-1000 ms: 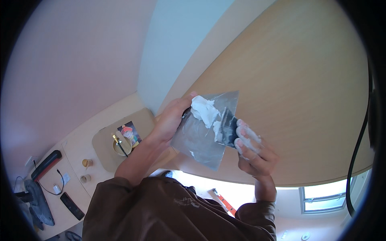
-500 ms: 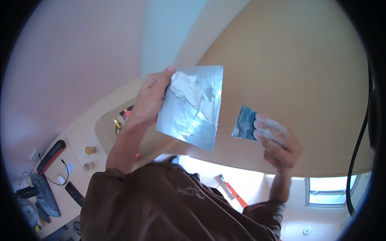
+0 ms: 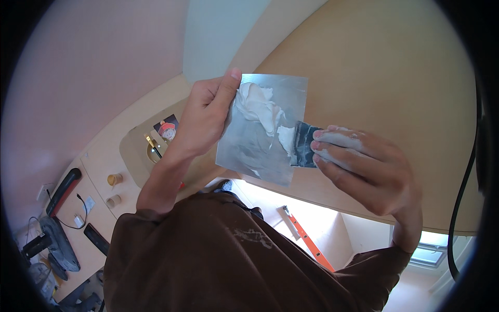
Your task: The person scoops white joint compound from a hawk onto a putty knife and applies it to a ceiling corner. They repeatedly load the knife and smooth the compound along the joint between the ceiling and wall.
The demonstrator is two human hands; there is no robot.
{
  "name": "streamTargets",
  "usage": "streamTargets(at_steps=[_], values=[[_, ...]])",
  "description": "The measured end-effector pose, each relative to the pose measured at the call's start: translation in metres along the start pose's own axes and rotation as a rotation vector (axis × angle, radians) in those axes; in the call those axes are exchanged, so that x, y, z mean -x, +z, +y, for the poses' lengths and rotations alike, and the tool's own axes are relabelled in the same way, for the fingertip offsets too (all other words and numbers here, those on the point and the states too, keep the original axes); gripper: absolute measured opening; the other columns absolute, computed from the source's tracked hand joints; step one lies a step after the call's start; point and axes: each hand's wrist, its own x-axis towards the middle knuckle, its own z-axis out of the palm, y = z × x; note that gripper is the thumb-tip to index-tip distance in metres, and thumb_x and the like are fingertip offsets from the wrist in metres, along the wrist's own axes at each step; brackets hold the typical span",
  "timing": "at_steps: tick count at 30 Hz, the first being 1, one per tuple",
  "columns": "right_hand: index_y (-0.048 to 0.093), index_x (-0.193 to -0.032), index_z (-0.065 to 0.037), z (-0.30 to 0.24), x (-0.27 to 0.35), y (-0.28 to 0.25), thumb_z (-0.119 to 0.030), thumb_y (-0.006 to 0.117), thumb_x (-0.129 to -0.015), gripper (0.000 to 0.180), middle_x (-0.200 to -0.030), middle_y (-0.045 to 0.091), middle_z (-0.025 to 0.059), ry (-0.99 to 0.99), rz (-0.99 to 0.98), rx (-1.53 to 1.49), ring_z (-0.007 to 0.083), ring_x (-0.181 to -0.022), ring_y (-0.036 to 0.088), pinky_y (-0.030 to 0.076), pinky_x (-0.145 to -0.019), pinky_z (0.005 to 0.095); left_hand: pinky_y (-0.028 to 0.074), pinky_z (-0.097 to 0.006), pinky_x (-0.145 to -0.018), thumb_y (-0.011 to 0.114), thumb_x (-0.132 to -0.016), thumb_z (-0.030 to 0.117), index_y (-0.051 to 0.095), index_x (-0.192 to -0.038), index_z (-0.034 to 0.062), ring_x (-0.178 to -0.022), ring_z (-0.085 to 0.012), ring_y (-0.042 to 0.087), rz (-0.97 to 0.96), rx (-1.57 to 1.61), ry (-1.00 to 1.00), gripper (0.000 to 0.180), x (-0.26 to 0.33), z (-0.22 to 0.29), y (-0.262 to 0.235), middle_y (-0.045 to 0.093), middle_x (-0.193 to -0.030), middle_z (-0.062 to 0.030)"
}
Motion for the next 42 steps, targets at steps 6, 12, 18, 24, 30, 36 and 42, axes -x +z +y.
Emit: streamTargets(at_steps=[6,12,18,24,30,36,42], values=[[0.066,-0.078,0.004,-0.008,-0.009,-0.011,-0.001,0.069,-0.059,0.02,-0.085,0.063,0.0127,0.096,-0.162,0.061,0.0277,-0.085,0.066,0.057,-0.07,0.0355,0.037,-0.023,-0.05,0.042,-0.1,0.035,0.063,-0.077,-0.0013,-0.055,-0.0046,0.045,-0.022,0.225,-0.044,0.048,-0.007,0.0,-0.003,0.053,-0.063,0.0023],[0.064,-0.085,0.003,0.022,0.012,-0.031,0.002,0.067,-0.075,0.011,-0.083,0.065,0.0127,0.779,0.187,-0.474,0.0257,-0.075,0.068,0.056,-0.065,0.0307,0.042,-0.024,-0.058,0.045,-0.098,0.033,0.065,-0.08,-0.0016,-0.064,-0.0056,0.05,0.174,0.171,-0.111,0.044,-0.014,-0.008,-0.023,0.059,-0.071,0.0],[0.061,-0.088,0.006,0.05,0.026,-0.008,0.003,0.068,-0.08,0.011,-0.088,0.066,0.0182,1.028,0.744,-1.22,0.0248,-0.077,0.069,0.055,-0.065,0.0308,0.043,-0.026,-0.061,0.047,-0.097,0.033,0.064,-0.078,0.0022,-0.066,-0.0064,0.053,0.063,0.248,-0.176,0.04,-0.03,-0.047,-0.031,0.06,-0.072,0.0001],[0.064,-0.086,0.006,0.088,0.0,-0.06,0.011,0.065,-0.073,0.014,-0.092,0.067,0.0194,0.354,0.707,0.241,0.0317,-0.089,0.067,0.055,-0.076,0.0355,0.045,-0.024,-0.059,0.044,-0.099,0.032,0.064,-0.08,0.0008,-0.063,-0.0075,0.056,0.008,0.304,-0.216,0.042,-0.025,-0.055,-0.035,0.063,-0.071,-0.0025],[0.065,-0.083,0.004,0.136,-0.022,-0.116,0.012,0.067,-0.07,0.015,-0.095,0.067,0.0153,0.101,0.527,0.99,0.0337,-0.097,0.065,0.055,-0.078,0.0368,0.048,-0.025,-0.058,0.041,-0.1,0.029,0.065,-0.08,-0.0018,-0.062,-0.0095,0.059,-0.069,0.337,-0.25,0.044,-0.026,-0.065,-0.031,0.065,-0.073,-0.0055],[0.063,-0.075,0.004,0.152,-0.045,-0.129,0.009,0.068,-0.072,0.009,-0.096,0.067,0.0118,0.026,0.426,1.145,0.0274,-0.099,0.065,0.056,-0.077,0.0356,0.048,-0.025,-0.058,0.041,-0.1,0.029,0.065,-0.081,-0.0029,-0.061,-0.0103,0.059,-0.098,0.373,-0.253,0.045,-0.028,-0.077,-0.032,0.065,-0.072,-0.0057],[0.062,-0.073,0.003,0.151,-0.054,-0.134,0.008,0.067,-0.073,0.008,-0.095,0.067,0.0103,0.059,0.432,1.2,0.0254,-0.099,0.065,0.056,-0.076,0.0337,0.047,-0.025,-0.058,0.04,-0.1,0.029,0.065,-0.08,-0.0018,-0.061,-0.0098,0.058,-0.066,0.407,-0.269,0.045,-0.027,-0.074,-0.03,0.064,-0.071,-0.0051]])
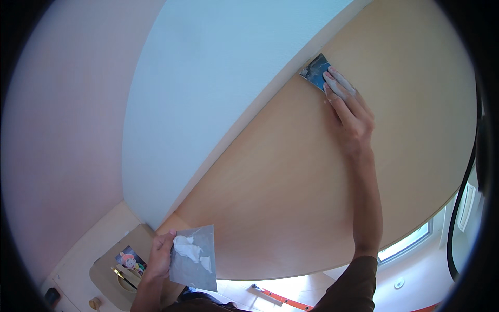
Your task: The person scoops white joint compound from a hawk onto a putty knife and applies it to a ceiling corner. They repeatedly load the knife and smooth the compound along the joint between the ceiling and wall.
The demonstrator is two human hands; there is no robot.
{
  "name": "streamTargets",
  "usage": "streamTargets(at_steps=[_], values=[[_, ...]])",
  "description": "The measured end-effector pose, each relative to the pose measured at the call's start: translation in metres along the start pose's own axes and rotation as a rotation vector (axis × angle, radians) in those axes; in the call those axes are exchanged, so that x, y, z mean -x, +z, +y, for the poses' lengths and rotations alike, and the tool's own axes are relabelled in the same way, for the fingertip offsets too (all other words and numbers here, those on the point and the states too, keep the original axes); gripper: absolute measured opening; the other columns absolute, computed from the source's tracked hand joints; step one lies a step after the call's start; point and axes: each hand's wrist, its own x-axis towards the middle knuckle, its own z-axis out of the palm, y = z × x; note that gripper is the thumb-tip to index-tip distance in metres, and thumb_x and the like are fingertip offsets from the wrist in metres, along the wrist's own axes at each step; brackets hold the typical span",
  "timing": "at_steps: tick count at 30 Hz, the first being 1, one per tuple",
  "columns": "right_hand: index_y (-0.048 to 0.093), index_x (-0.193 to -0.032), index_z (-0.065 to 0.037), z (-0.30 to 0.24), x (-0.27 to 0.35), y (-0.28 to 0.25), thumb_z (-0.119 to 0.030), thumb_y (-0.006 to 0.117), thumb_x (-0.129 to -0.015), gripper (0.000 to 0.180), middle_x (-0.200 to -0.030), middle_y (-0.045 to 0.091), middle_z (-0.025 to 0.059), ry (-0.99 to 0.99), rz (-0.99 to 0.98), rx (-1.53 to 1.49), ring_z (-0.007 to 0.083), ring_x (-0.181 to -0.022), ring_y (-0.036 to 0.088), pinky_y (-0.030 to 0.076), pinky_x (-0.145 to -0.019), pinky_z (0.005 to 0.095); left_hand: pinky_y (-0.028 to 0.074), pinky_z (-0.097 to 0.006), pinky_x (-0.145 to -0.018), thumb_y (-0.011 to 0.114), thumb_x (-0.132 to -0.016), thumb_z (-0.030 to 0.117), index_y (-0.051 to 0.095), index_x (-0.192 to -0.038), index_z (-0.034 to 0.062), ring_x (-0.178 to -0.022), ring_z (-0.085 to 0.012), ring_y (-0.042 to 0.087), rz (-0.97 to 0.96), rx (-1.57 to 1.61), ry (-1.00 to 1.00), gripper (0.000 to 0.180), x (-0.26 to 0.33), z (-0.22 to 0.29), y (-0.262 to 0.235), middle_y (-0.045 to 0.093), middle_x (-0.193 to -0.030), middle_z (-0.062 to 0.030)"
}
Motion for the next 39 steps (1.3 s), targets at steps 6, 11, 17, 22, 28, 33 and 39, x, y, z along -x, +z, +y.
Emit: streamTargets(at_steps=[6,11,17,22,28,33,39], values=[[0.063,-0.075,0.003,0.005,-0.006,-0.002,0.009,0.067,-0.073,0.008,-0.094,0.067,0.01,-0.003,-0.02,0.007,0.025,-0.099,0.064,0.056,-0.076,0.0323,0.046,-0.025,-0.058,0.039,-0.101,0.029,0.065,-0.079,-0.0015,-0.06,-0.0093,0.058,-0.018,0.033,0.018,0.045,-0.001,0.0,0.002,0.064,-0.07,-0.0048],[0.063,-0.076,0.003,0.002,-0.006,0.0,0.009,0.066,-0.074,0.007,-0.094,0.066,0.0106,-0.004,-0.029,0.028,0.0253,-0.099,0.064,0.056,-0.076,0.0322,0.046,-0.025,-0.057,0.039,-0.101,0.029,0.065,-0.079,-0.0018,-0.06,-0.0093,0.058,-0.026,0.022,0.022,0.045,0.0,0.003,0.001,0.064,-0.07,-0.0049],[0.064,-0.078,0.004,-0.001,-0.005,-0.002,0.009,0.066,-0.074,0.007,-0.096,0.066,0.0113,0.015,-0.085,0.039,0.0262,-0.101,0.064,0.057,-0.077,0.0327,0.047,-0.025,-0.057,0.041,-0.1,0.029,0.065,-0.08,-0.0025,-0.06,-0.0097,0.058,-0.026,0.033,0.009,0.045,-0.003,-0.001,0.0,0.065,-0.071,-0.0052],[0.065,-0.084,0.004,-0.01,-0.01,-0.006,0.007,0.065,-0.076,0.008,-0.101,0.065,0.0132,0.028,-0.197,0.084,0.0277,-0.104,0.062,0.056,-0.083,0.0345,0.046,-0.025,-0.057,0.042,-0.1,0.03,0.066,-0.081,-0.0027,-0.059,-0.0097,0.058,-0.035,0.04,0.012,0.044,-0.003,0.0,0.0,0.065,-0.071,-0.0049],[0.063,-0.098,0.01,-0.015,-0.015,-0.012,0.007,0.059,-0.076,0.022,-0.112,0.061,0.0195,0.027,-0.402,0.121,0.0316,-0.113,0.056,0.049,-0.095,0.0386,0.046,-0.024,-0.056,0.043,-0.1,0.03,0.066,-0.082,-0.0023,-0.06,-0.0091,0.057,-0.056,0.018,0.022,0.044,-0.006,-0.006,-0.005,0.064,-0.071,-0.0042],[0.062,-0.098,0.012,-0.021,-0.011,-0.004,0.009,0.059,-0.074,0.024,-0.112,0.06,0.0225,0.023,-0.396,0.16,0.0336,-0.112,0.056,0.049,-0.094,0.039,0.046,-0.024,-0.056,0.043,-0.1,0.03,0.065,-0.081,-0.0024,-0.06,-0.0086,0.057,-0.017,0.037,0.007,0.044,-0.004,-0.005,-0.003,0.064,-0.07,-0.004],[0.062,-0.096,0.013,-0.015,-0.014,-0.006,0.009,0.058,-0.074,0.023,-0.109,0.061,0.0229,0.012,-0.414,0.182,0.0336,-0.111,0.057,0.049,-0.094,0.0387,0.046,-0.024,-0.056,0.042,-0.1,0.029,0.065,-0.081,-0.0028,-0.06,-0.0087,0.057,-0.029,0.019,0.031,0.044,-0.004,-0.004,-0.002,0.064,-0.07,-0.0041]])
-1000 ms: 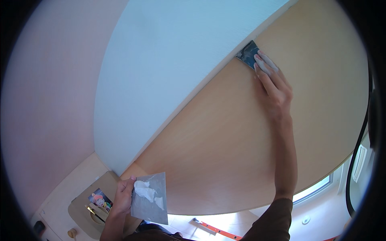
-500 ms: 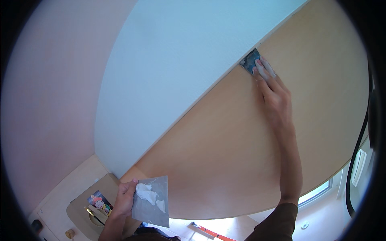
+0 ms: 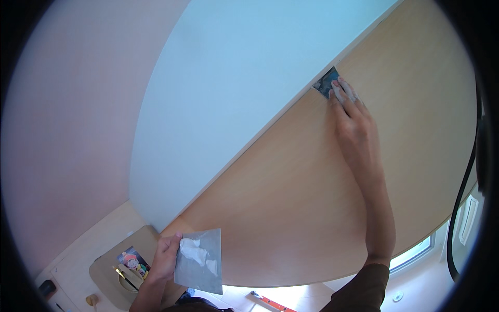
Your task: The person scoops white joint compound from a hawk onto a putty knife and applies it to a ceiling corner. They repeatedly load the knife and smooth the compound along the joint between the ceiling and wall.
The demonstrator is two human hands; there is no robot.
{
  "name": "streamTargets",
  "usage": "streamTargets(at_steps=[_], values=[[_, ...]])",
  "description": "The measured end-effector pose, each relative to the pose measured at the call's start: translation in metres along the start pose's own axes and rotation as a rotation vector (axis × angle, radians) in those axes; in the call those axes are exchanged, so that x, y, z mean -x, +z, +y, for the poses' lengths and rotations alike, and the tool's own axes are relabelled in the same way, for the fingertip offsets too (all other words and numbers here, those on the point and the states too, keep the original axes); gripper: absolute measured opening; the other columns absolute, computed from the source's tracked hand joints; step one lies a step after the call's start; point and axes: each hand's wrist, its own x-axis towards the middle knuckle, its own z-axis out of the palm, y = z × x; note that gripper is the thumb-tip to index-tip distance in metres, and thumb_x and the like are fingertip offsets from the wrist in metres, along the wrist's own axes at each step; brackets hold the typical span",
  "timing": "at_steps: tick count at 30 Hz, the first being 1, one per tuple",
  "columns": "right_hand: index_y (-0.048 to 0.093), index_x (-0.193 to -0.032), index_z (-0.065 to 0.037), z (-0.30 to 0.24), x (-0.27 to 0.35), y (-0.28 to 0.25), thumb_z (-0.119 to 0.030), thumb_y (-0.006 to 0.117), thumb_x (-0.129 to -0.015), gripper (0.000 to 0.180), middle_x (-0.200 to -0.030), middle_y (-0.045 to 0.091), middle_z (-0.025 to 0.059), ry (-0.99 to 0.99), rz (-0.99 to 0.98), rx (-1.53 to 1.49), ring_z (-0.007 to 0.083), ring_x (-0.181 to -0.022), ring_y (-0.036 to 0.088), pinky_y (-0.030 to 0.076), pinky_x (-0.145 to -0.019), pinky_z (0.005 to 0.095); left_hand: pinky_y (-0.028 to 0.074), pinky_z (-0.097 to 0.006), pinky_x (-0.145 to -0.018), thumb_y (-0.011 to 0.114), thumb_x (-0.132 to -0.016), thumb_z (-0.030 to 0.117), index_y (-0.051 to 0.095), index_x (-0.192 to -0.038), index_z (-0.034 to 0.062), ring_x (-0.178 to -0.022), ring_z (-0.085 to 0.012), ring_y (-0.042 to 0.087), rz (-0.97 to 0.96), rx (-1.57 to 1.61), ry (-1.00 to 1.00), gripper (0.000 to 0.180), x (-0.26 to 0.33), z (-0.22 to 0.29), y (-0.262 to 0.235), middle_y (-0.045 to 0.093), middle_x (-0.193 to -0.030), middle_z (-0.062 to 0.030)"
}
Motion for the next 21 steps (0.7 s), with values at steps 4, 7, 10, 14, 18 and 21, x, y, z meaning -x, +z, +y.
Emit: streamTargets(at_steps=[4,7,10,14,18,21], values=[[0.062,-0.096,0.013,0.003,0.003,0.003,0.009,0.058,-0.074,0.023,-0.109,0.061,0.0228,-0.004,0.007,0.01,0.033,-0.111,0.057,0.049,-0.094,0.0385,0.046,-0.024,-0.057,0.041,-0.1,0.03,0.065,-0.081,-0.0024,-0.06,-0.0087,0.057,0.005,-0.008,-0.01,0.044,0.003,0.003,0.002,0.064,-0.071,-0.0043],[0.063,-0.095,0.013,0.001,0.013,0.001,0.009,0.06,-0.075,0.021,-0.109,0.061,0.0211,0.038,0.001,-0.067,0.0328,-0.11,0.058,0.05,-0.093,0.0386,0.046,-0.024,-0.057,0.04,-0.1,0.031,0.064,-0.08,-0.0019,-0.06,-0.0086,0.057,0.001,-0.028,-0.022,0.045,0.005,0.005,0.002,0.064,-0.071,-0.0043],[0.064,-0.095,0.011,-0.005,0.03,-0.01,0.01,0.062,-0.075,0.02,-0.108,0.062,0.018,0.06,0.119,-0.142,0.0322,-0.109,0.058,0.051,-0.09,0.0379,0.046,-0.024,-0.056,0.04,-0.101,0.031,0.064,-0.079,-0.0015,-0.06,-0.0086,0.057,0.034,-0.064,-0.025,0.046,0.009,0.014,0.008,0.064,-0.07,-0.0042],[0.066,-0.099,0.005,0.007,0.033,-0.012,0.013,0.06,-0.076,0.026,-0.109,0.063,0.0146,0.159,0.2,-0.192,0.0295,-0.11,0.059,0.051,-0.089,0.0361,0.046,-0.024,-0.056,0.039,-0.101,0.032,0.064,-0.078,-0.0009,-0.059,-0.0082,0.057,0.024,-0.073,-0.033,0.047,0.008,0.014,0.002,0.064,-0.071,-0.0039],[0.067,-0.097,0.004,0.023,0.032,0.003,0.011,0.062,-0.075,0.024,-0.106,0.064,0.0127,0.111,0.224,-0.232,0.0277,-0.107,0.06,0.053,-0.085,0.0358,0.046,-0.023,-0.056,0.04,-0.101,0.032,0.064,-0.078,-0.0001,-0.059,-0.0078,0.057,0.0,-0.063,-0.008,0.046,0.007,0.013,0.004,0.064,-0.071,-0.0035],[0.067,-0.096,0.004,0.027,0.035,0.019,0.011,0.063,-0.074,0.023,-0.104,0.065,0.0121,0.07,0.23,-0.25,0.0268,-0.106,0.06,0.054,-0.084,0.0353,0.046,-0.023,-0.057,0.04,-0.1,0.031,0.064,-0.078,0.0005,-0.06,-0.0077,0.057,0.008,-0.061,-0.004,0.045,0.007,0.01,0.003,0.064,-0.071,-0.0034]])
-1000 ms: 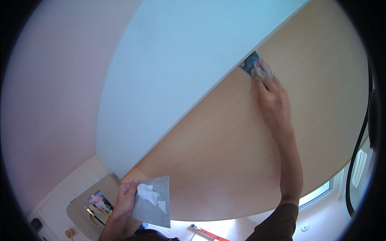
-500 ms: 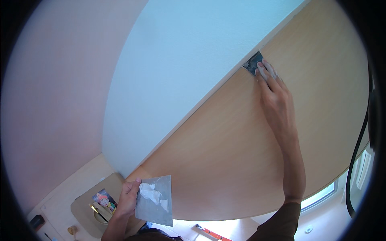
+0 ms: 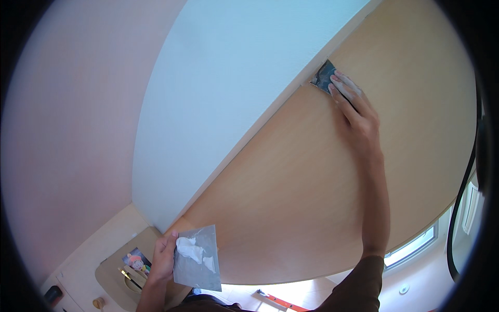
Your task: The person scoops white joint compound from a hawk onto a putty knife and applies it to a ceiling corner. They repeatedly load the knife and smooth the compound along the joint between the ceiling and wall.
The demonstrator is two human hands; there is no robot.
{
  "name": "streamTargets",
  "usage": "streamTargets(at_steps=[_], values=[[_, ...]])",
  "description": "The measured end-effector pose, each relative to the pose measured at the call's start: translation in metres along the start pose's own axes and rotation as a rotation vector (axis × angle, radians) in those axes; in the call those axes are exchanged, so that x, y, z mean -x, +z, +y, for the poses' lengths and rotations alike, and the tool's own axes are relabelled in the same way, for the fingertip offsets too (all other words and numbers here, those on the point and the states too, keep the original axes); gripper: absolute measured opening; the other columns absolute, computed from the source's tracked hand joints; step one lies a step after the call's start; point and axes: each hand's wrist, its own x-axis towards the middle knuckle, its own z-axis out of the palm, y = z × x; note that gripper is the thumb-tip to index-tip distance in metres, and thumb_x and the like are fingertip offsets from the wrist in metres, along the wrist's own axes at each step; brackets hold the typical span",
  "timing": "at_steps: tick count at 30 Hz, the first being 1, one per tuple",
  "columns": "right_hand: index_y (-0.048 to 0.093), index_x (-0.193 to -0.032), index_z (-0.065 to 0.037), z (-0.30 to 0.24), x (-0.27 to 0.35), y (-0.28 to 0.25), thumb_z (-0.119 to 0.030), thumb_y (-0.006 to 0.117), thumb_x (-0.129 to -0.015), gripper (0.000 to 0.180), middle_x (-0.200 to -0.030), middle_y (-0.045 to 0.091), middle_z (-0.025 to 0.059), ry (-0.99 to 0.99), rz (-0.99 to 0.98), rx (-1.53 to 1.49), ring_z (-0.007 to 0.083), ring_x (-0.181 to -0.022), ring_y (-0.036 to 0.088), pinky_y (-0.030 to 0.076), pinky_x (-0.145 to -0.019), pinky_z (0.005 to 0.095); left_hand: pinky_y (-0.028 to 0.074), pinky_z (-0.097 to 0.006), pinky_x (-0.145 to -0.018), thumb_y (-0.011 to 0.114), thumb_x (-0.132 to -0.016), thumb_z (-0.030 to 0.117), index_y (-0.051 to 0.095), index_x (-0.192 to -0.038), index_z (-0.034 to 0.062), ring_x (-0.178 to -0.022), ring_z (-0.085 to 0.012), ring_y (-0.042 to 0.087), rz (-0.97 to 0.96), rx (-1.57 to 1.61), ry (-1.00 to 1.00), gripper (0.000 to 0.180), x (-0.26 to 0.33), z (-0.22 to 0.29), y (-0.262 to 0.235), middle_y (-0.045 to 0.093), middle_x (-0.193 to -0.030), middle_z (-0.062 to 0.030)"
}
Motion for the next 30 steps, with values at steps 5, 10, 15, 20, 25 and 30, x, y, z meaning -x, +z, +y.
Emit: streamTargets(at_steps=[5,10,15,20,25,30], values=[[0.067,-0.093,0.004,0.001,0.001,0.003,0.009,0.065,-0.075,0.02,-0.103,0.065,0.0118,0.013,0.039,-0.014,0.0263,-0.104,0.061,0.054,-0.082,0.0343,0.046,-0.023,-0.058,0.041,-0.1,0.031,0.064,-0.077,0.0016,-0.061,-0.0074,0.057,0.033,-0.007,0.007,0.044,0.001,0.004,0.002,0.063,-0.07,-0.0023],[0.068,-0.093,0.003,-0.001,0.001,0.005,0.008,0.065,-0.076,0.018,-0.102,0.065,0.0115,0.01,0.025,0.011,0.0256,-0.103,0.062,0.055,-0.08,0.0338,0.045,-0.024,-0.057,0.04,-0.101,0.03,0.063,-0.075,0.0024,-0.06,-0.0073,0.056,0.025,-0.007,-0.008,0.044,0.0,0.001,-0.001,0.062,-0.069,-0.0016],[0.068,-0.093,0.002,-0.005,-0.001,0.008,0.007,0.066,-0.076,0.018,-0.102,0.065,0.0112,0.009,0.026,0.042,0.0253,-0.103,0.062,0.055,-0.081,0.0336,0.045,-0.024,-0.056,0.039,-0.101,0.03,0.062,-0.074,0.0023,-0.059,-0.0075,0.055,0.027,0.012,-0.025,0.045,0.0,0.0,-0.001,0.062,-0.068,-0.0019],[0.068,-0.093,0.002,-0.008,0.0,0.004,0.007,0.066,-0.076,0.018,-0.103,0.065,0.0115,0.018,0.014,0.052,0.0253,-0.103,0.062,0.055,-0.082,0.0334,0.045,-0.024,-0.056,0.039,-0.101,0.031,0.062,-0.074,0.0019,-0.059,-0.0077,0.056,0.026,0.023,-0.033,0.046,0.0,-0.001,-0.002,0.062,-0.069,-0.0022],[0.068,-0.094,0.003,-0.01,-0.001,0.007,0.007,0.066,-0.076,0.018,-0.104,0.065,0.0121,0.022,0.008,0.059,0.0256,-0.104,0.062,0.054,-0.083,0.0338,0.045,-0.024,-0.057,0.039,-0.101,0.031,0.063,-0.075,0.0014,-0.06,-0.0078,0.056,0.018,0.007,-0.03,0.045,0.0,-0.001,-0.005,0.062,-0.069,-0.0023],[0.068,-0.095,0.002,-0.009,-0.002,0.009,0.007,0.064,-0.077,0.018,-0.104,0.065,0.0122,0.015,-0.018,0.077,0.026,-0.106,0.061,0.054,-0.085,0.0344,0.045,-0.024,-0.058,0.039,-0.101,0.03,0.063,-0.077,0.0009,-0.062,-0.0081,0.057,0.016,0.034,-0.036,0.045,0.001,0.001,-0.003,0.063,-0.071,-0.0026]])
